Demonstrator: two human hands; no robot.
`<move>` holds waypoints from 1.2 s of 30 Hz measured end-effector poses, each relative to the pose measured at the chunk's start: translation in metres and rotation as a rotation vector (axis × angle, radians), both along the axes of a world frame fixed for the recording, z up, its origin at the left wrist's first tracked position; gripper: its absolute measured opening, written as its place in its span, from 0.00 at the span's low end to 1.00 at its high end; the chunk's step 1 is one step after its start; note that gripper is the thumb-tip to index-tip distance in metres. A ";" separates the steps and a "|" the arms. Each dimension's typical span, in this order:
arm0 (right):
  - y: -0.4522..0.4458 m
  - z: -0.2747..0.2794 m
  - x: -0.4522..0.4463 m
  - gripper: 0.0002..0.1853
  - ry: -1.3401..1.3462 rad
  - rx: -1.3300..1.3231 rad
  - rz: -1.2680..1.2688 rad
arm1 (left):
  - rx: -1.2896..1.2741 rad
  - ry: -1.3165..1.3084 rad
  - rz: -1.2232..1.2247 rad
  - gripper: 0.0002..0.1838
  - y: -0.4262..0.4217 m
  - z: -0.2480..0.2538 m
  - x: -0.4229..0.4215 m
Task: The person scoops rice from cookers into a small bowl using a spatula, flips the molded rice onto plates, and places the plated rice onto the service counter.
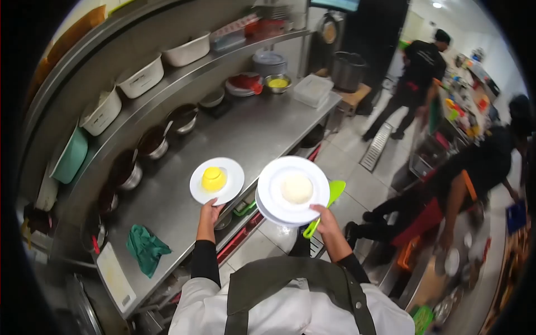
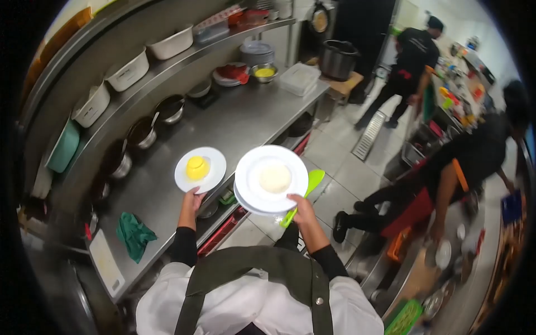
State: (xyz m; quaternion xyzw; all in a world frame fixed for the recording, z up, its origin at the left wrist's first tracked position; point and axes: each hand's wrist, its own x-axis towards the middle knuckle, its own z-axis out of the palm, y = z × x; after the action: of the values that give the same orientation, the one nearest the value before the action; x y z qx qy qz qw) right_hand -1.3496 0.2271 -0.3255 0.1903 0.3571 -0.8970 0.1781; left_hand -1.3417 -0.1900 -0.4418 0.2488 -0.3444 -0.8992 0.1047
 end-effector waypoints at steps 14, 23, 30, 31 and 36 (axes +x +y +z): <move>-0.070 -0.080 -0.432 0.21 0.139 0.306 0.612 | -1.710 -0.799 0.393 0.41 0.058 0.102 -0.150; -0.063 -0.037 -0.466 0.18 0.818 1.311 0.387 | -1.765 -0.882 0.288 0.33 0.026 0.113 -0.202; -0.065 -0.027 -0.490 0.16 0.745 1.368 0.431 | -0.627 -0.427 0.632 0.26 0.005 0.165 -0.215; -0.065 -0.028 -0.491 0.16 0.781 1.370 0.399 | -0.384 -0.165 0.488 0.27 -0.010 0.148 -0.229; -0.079 -0.029 -0.488 0.17 0.790 1.342 0.350 | 0.412 0.028 0.191 0.30 -0.044 0.092 -0.346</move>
State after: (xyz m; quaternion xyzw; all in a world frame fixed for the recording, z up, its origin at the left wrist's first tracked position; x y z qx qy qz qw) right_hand -1.8379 0.1486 -0.3544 -0.1339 0.8823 -0.4507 0.0242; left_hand -1.6878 -0.2337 -0.3500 0.2837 -0.1270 -0.9399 0.1411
